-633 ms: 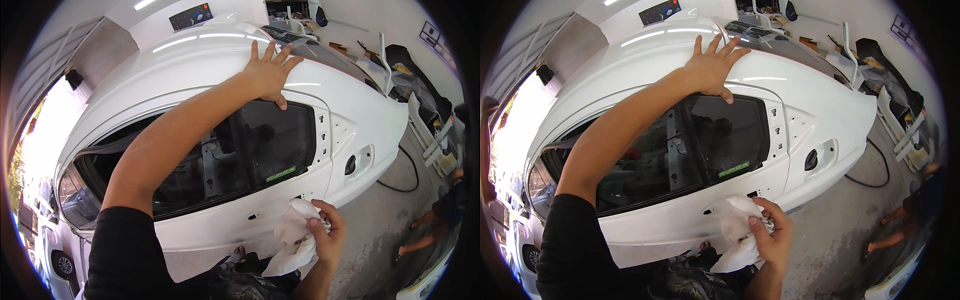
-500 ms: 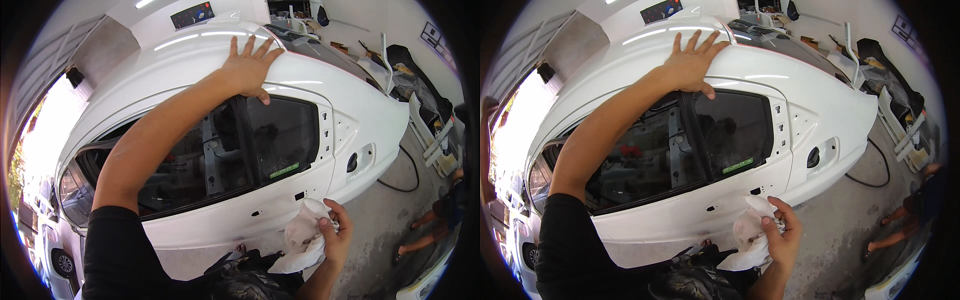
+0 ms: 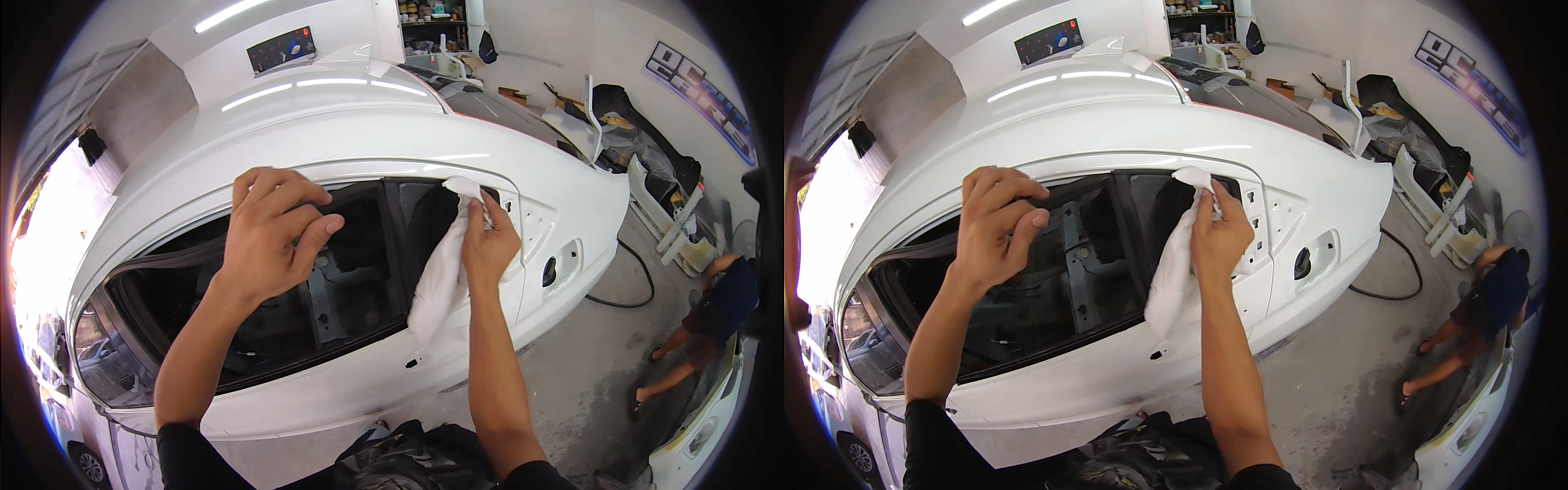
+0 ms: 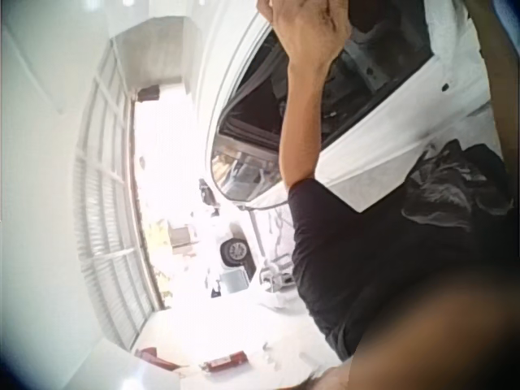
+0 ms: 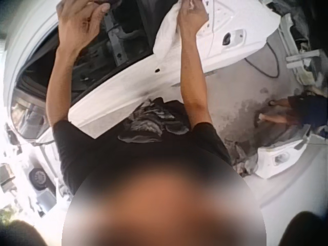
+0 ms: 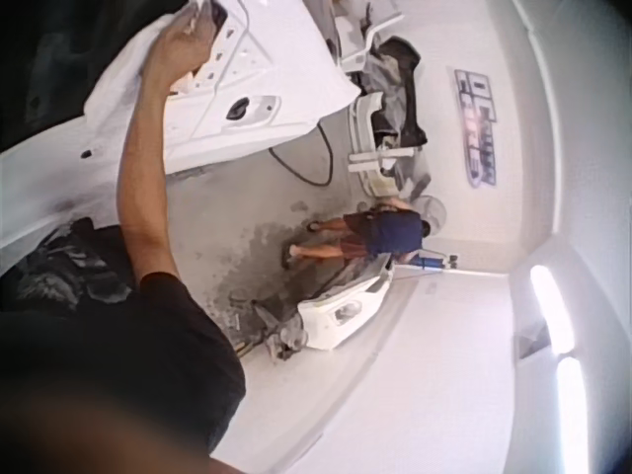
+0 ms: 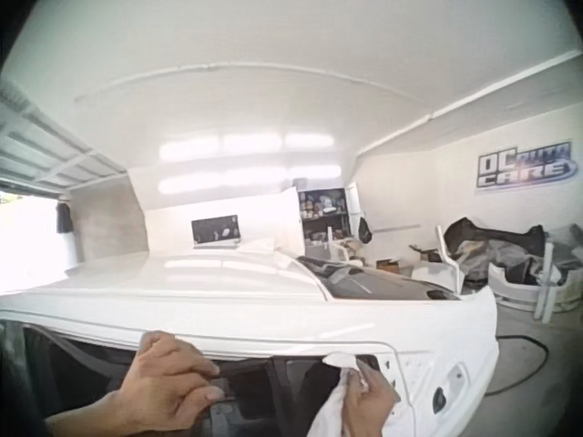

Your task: The person wipes the white car door and window frame with a cloth, then removes a black rubber weatherstrip from the window edge and reattaches it. The person continues to wipe the door surface and adjust the weatherstrip along the window perimeter.

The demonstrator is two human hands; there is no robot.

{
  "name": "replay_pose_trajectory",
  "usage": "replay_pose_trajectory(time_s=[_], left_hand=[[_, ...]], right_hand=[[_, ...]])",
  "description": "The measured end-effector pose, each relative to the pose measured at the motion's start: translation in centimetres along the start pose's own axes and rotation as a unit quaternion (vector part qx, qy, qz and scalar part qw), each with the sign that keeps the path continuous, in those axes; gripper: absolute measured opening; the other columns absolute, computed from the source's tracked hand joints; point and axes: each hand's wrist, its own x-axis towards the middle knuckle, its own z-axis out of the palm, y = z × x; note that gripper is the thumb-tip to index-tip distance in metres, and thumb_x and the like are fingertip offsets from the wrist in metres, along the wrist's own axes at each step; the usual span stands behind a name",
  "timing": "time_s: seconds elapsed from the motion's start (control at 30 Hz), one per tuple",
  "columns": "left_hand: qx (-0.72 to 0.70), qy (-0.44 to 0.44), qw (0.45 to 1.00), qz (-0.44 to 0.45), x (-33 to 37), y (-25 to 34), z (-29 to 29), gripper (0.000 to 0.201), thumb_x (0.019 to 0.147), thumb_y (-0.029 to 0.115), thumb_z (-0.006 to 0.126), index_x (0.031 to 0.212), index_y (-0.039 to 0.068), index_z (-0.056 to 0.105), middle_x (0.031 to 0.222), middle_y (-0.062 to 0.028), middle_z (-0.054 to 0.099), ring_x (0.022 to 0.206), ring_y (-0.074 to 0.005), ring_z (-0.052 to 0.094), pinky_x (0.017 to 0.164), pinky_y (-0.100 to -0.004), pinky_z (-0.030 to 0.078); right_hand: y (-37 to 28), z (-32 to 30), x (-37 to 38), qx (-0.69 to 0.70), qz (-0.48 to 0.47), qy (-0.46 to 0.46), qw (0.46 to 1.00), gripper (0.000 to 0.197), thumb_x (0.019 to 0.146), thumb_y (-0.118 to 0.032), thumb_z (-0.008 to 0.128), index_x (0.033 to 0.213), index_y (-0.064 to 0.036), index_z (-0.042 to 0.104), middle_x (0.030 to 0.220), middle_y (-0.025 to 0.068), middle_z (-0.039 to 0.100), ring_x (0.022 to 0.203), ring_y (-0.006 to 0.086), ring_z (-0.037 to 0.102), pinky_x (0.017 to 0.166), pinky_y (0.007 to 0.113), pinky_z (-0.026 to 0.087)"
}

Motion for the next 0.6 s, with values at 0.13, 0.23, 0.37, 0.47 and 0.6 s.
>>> replay_pose_trajectory(time_s=[0.13, 0.23, 0.37, 0.47, 0.6], left_hand=[[0.028, 0.045, 0.998, -0.018, -2.4, -0.9, -5.4, 0.017, 0.08, 0.017, 0.073, 0.069, 0.006, 0.068, 0.097, -0.0062, 0.071, 0.097, -0.0262, 0.061, 0.092, -0.0402, 0.041], [0.035, 0.078, 0.996, -0.022, -4.9, -2.7, -9.4, 0.012, 0.078, 0.012, 0.069, 0.07, 0.003, 0.068, 0.096, -0.0129, 0.069, 0.096, -0.0307, 0.06, 0.088, -0.0417, 0.044], [0.062, 0.084, 0.993, -0.061, -8.3, -4.6, -10.8, 0.022, 0.083, 0.021, 0.065, 0.068, 0.005, 0.066, 0.096, -0.0134, 0.07, 0.1, -0.0321, 0.059, 0.088, -0.0461, 0.045], [0.091, 0.058, 0.993, -0.049, -9.3, -4.9, -10.9, 0.026, 0.086, 0.024, 0.063, 0.068, 0.006, 0.067, 0.097, -0.0131, 0.07, 0.102, -0.032, 0.059, 0.091, -0.0494, 0.044], [0.073, 0.084, 0.993, -0.043, -9.3, -5.0, -11.3, 0.03, 0.087, 0.028, 0.061, 0.069, 0.006, 0.067, 0.097, -0.0125, 0.071, 0.104, -0.0336, 0.059, 0.095, -0.0523, 0.042]], right_hand=[[0.3, 4.7, -1.2, -0.117, -0.136, -0.047, 0.983, 0.023, 0.091, -0.017, 0.073, 0.113, -0.012, 0.078, 0.081, 0.0029, 0.064, 0.062, 0.0204, 0.062, 0.058, 0.034, 0.05], [0.2, 5.8, -2.0, -0.179, -0.123, 0.0, 0.976, 0.023, 0.092, -0.014, 0.072, 0.114, -0.0065, 0.077, 0.081, 0.0073, 0.064, 0.063, 0.022, 0.061, 0.059, 0.034, 0.049], [-1.1, 6.9, -2.7, -0.16, -0.218, -0.063, 0.961, 0.024, 0.092, -0.012, 0.071, 0.114, -0.0054, 0.077, 0.081, 0.0072, 0.065, 0.062, 0.0222, 0.062, 0.058, 0.034, 0.05], [-2.3, 6.7, -2.4, -0.187, -0.151, -0.02, 0.97, 0.022, 0.09, -0.011, 0.071, 0.11, -0.0052, 0.077, 0.08, 0.0079, 0.065, 0.061, 0.0242, 0.064, 0.056, 0.035, 0.05], [-3.3, 7.6, -3.2, -0.152, -0.186, -0.034, 0.97, 0.022, 0.089, -0.013, 0.071, 0.108, -0.0064, 0.078, 0.082, 0.0083, 0.066, 0.062, 0.0275, 0.065, 0.058, 0.037, 0.051]])
